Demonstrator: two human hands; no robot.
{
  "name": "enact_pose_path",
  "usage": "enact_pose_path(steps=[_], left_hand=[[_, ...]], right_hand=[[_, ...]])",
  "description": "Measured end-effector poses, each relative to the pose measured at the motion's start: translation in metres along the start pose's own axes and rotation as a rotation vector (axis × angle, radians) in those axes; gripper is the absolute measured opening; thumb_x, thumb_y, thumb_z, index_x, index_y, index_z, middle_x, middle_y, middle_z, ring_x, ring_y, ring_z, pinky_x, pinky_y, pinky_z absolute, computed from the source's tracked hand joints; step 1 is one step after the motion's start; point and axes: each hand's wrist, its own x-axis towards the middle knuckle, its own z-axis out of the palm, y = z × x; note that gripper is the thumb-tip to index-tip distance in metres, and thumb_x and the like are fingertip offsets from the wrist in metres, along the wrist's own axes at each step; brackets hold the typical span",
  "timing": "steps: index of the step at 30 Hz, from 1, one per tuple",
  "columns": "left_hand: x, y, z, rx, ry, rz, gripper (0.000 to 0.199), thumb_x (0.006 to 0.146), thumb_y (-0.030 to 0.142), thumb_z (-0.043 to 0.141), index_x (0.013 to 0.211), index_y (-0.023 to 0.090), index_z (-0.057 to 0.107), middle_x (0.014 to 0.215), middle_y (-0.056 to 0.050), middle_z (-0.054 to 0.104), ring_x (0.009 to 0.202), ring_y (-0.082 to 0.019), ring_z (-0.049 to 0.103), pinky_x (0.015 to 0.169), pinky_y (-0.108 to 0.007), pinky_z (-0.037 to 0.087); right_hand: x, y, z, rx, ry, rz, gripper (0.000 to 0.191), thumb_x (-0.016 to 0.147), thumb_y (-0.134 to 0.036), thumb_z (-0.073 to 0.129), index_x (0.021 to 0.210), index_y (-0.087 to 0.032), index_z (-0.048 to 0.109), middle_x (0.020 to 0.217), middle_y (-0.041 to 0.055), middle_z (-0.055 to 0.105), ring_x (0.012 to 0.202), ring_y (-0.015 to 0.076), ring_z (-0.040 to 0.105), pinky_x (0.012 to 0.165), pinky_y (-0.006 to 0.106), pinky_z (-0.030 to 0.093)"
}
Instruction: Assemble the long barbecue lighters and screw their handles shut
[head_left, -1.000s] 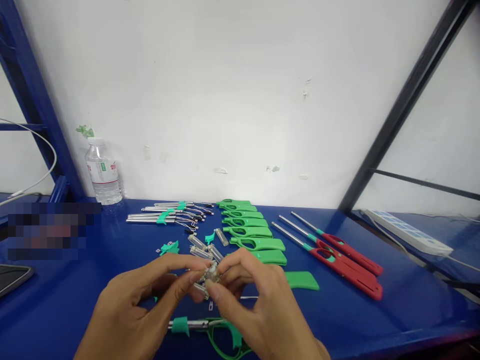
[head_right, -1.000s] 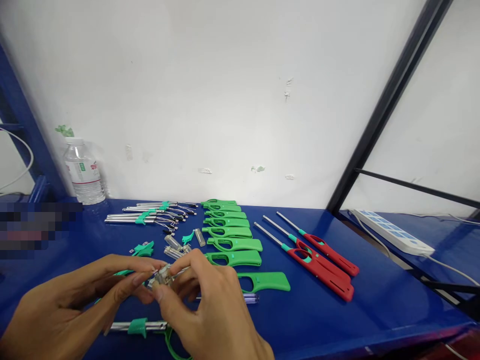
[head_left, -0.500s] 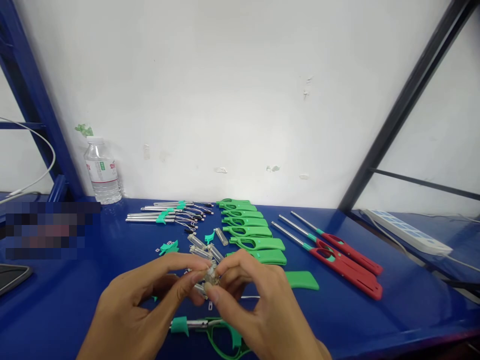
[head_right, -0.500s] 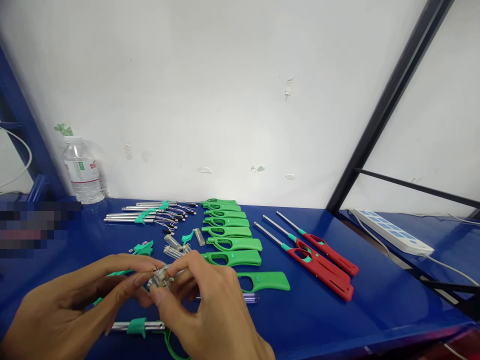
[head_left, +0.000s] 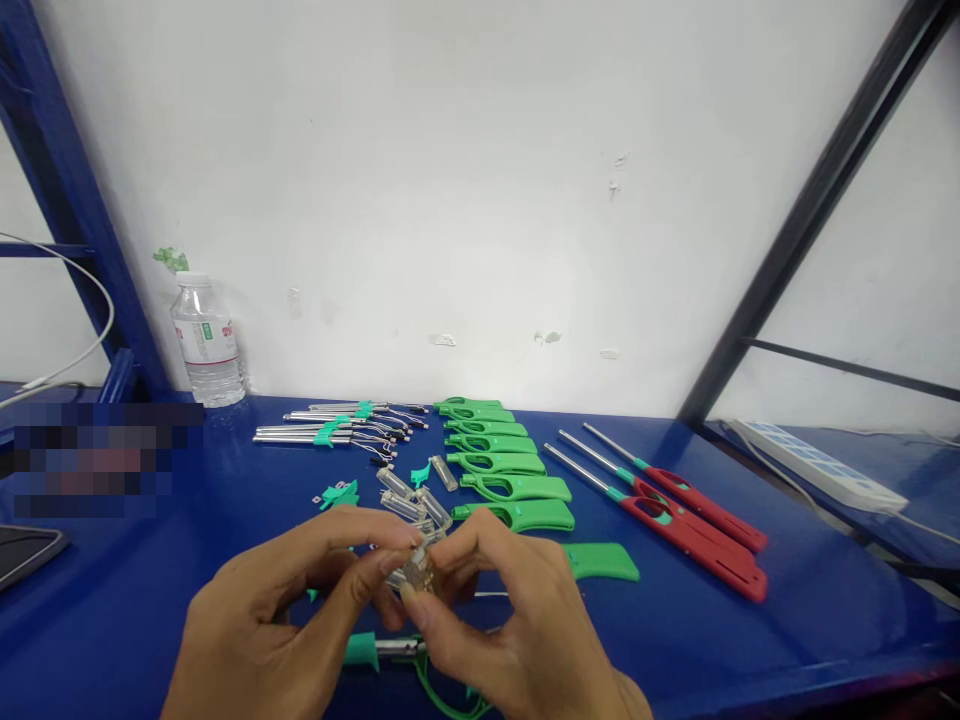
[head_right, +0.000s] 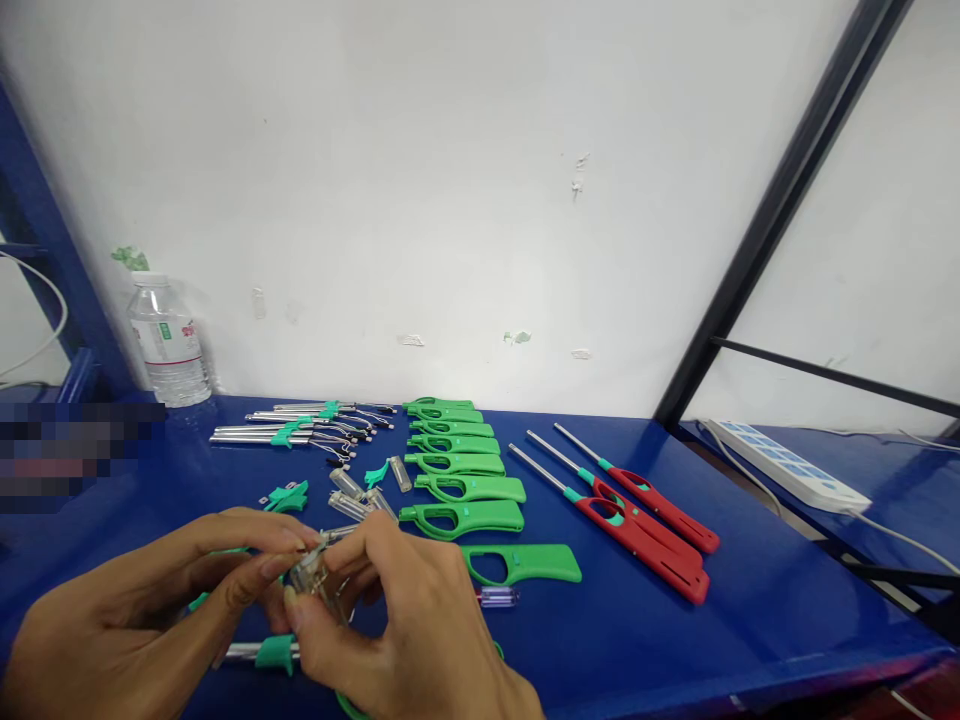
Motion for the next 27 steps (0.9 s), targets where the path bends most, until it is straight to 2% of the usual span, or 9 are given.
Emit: enact_pose_path(steps=[3, 8, 14, 17, 23, 25, 27], left_hand=[[-0.003, -0.003, 0.003, 0.017, 0.041, 0.016, 0.016, 0.093, 0.049, 0.081, 0.082, 0.039, 0.087, 0.085, 0.012, 0.086, 0.063, -0.014, 0.080, 0.055, -0.016, 0.063], [-0.005, -0.009, 0.003, 0.098, 0.077, 0.091, 0.014, 0.095, 0.048, 0.081, 0.085, 0.040, 0.088, 0.088, 0.012, 0.088, 0.065, -0.014, 0.082, 0.061, -0.016, 0.064], [-0.001, -0.014, 0.004, 0.088, 0.033, 0.162, 0.015, 0.098, 0.046, 0.078, 0.087, 0.044, 0.089, 0.087, 0.015, 0.088, 0.070, -0.013, 0.083, 0.066, -0.016, 0.064], [0.001, -0.013, 0.004, 0.047, 0.017, 0.128, 0.014, 0.097, 0.043, 0.079, 0.088, 0.044, 0.090, 0.088, 0.015, 0.088, 0.070, -0.013, 0.083, 0.065, -0.015, 0.063], [0.002, 0.001, 0.007, -0.072, -0.078, 0.004, 0.013, 0.094, 0.046, 0.083, 0.089, 0.039, 0.093, 0.089, 0.007, 0.089, 0.060, -0.014, 0.075, 0.062, -0.020, 0.064], [0.003, 0.002, 0.006, -0.078, -0.084, -0.075, 0.015, 0.092, 0.051, 0.085, 0.093, 0.039, 0.094, 0.085, 0.005, 0.087, 0.055, -0.014, 0.071, 0.058, -0.020, 0.062], [0.005, -0.002, 0.002, -0.060, -0.099, -0.155, 0.028, 0.092, 0.062, 0.086, 0.102, 0.038, 0.095, 0.077, 0.003, 0.085, 0.049, -0.013, 0.064, 0.050, -0.019, 0.056]], right_hand=[[0.004, -0.004, -0.001, -0.068, 0.015, -0.064, 0.013, 0.088, -0.017, 0.076, 0.082, -0.025, 0.067, 0.068, -0.0045, 0.082, 0.052, 0.0113, 0.076, 0.057, 0.015, 0.060], [0.005, -0.001, -0.005, -0.186, 0.029, -0.146, 0.012, 0.086, -0.015, 0.073, 0.083, -0.025, 0.067, 0.067, -0.0064, 0.079, 0.053, 0.0103, 0.075, 0.058, 0.015, 0.057], [0.005, 0.006, -0.005, -0.273, -0.008, -0.188, 0.009, 0.089, -0.018, 0.069, 0.085, -0.025, 0.065, 0.068, -0.0064, 0.076, 0.053, 0.0100, 0.072, 0.057, 0.016, 0.053], [0.008, 0.004, -0.005, -0.193, -0.003, -0.139, 0.011, 0.087, -0.016, 0.068, 0.083, -0.025, 0.062, 0.066, -0.0072, 0.073, 0.053, 0.0091, 0.072, 0.057, 0.014, 0.053], [0.013, -0.002, -0.016, -0.102, -0.099, -0.008, 0.010, 0.090, -0.015, 0.068, 0.090, -0.025, 0.067, 0.077, -0.0049, 0.081, 0.065, 0.0112, 0.078, 0.065, 0.016, 0.060], [0.013, -0.002, -0.022, -0.117, -0.110, 0.015, 0.009, 0.091, -0.016, 0.069, 0.094, -0.025, 0.069, 0.080, -0.0046, 0.082, 0.069, 0.0120, 0.080, 0.068, 0.018, 0.061], [0.013, -0.003, -0.028, -0.144, -0.122, 0.046, 0.008, 0.094, -0.019, 0.070, 0.097, -0.026, 0.069, 0.082, -0.0046, 0.082, 0.072, 0.0129, 0.080, 0.069, 0.019, 0.062]])
